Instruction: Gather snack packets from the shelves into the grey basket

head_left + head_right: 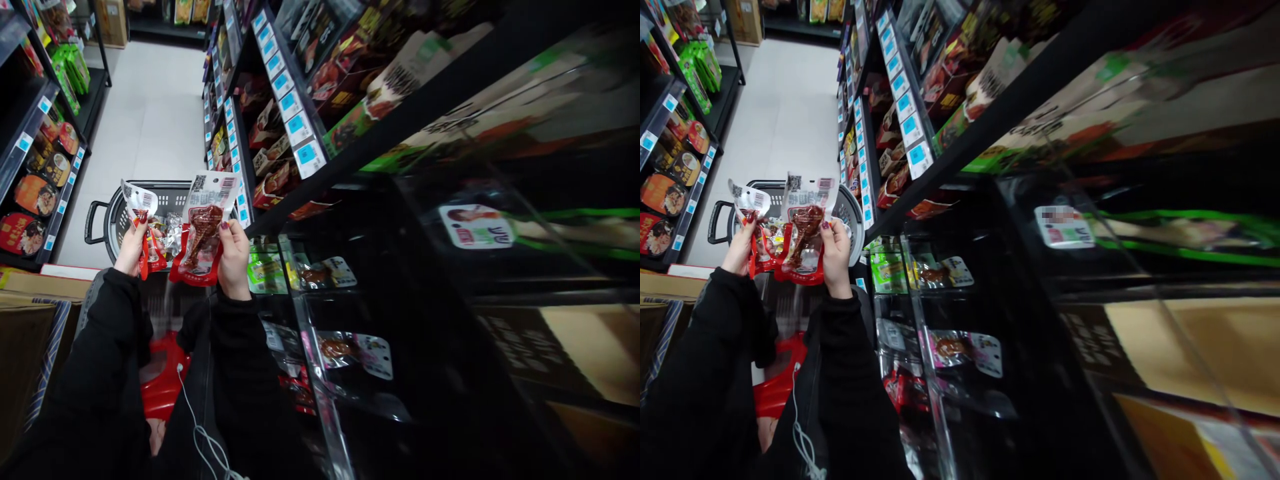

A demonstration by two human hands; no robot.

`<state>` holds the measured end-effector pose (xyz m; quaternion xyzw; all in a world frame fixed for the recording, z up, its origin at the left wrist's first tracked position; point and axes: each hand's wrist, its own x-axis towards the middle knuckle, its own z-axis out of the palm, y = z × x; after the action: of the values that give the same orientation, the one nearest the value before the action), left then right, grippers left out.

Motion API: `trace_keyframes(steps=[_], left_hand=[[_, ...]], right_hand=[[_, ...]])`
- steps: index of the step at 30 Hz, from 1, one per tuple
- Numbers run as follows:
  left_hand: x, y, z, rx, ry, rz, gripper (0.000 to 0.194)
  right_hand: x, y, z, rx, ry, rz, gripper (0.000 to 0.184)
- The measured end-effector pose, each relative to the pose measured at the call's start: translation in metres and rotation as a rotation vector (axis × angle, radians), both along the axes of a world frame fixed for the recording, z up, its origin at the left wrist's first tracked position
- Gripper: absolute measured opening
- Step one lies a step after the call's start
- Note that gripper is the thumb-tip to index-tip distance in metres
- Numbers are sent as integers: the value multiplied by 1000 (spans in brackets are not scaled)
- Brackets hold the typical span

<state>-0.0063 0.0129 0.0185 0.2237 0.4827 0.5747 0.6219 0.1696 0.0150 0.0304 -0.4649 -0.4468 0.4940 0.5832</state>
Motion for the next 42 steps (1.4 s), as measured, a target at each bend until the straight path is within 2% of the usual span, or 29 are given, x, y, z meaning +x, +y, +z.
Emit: trace_keyframes(steps=[4, 7, 10, 13, 17, 19, 22, 25, 27, 31, 33, 37, 42], left_hand=[[1, 0, 2, -10, -32, -2, 37], [0, -1, 6, -26, -68, -14, 32], [0, -3, 9, -23, -96, -46, 32], [0, -5, 11, -6, -103, -62, 34], [1, -5, 14, -15, -95, -72, 33], [1, -5, 14, -21, -94, -79, 33], [1, -5, 15, -20, -100, -86, 32], [1, -5, 15, -16, -102, -87, 32], [1, -5, 15, -14, -101, -93, 33], [0, -4, 14, -11, -105, -98, 37], [0, -4, 14, -16, -111, -96, 39], [1, -5, 16, -5, -115, -101, 44], [0, -7, 20, -28, -93, -64, 45]], right_hand=[[0, 1, 1, -23, -80, -21, 37], [2, 2, 0, -43, 30, -1, 35], [7, 3, -3, -82, 254, 186, 30], [13, 3, -11, -53, 415, 358, 33], [19, 4, -18, -5, 565, 414, 34], [21, 4, -18, -11, 569, 397, 33], [23, 6, -14, -14, 413, 323, 35], [24, 8, -7, -27, 23, 212, 41], [25, 8, -2, -40, -198, 81, 43], [22, 3, 7, -32, -534, -281, 28], [21, -1, 9, -38, -680, -332, 27], [25, 3, 3, -102, -781, -340, 26], [39, 34, -14, -279, -787, -385, 17]])
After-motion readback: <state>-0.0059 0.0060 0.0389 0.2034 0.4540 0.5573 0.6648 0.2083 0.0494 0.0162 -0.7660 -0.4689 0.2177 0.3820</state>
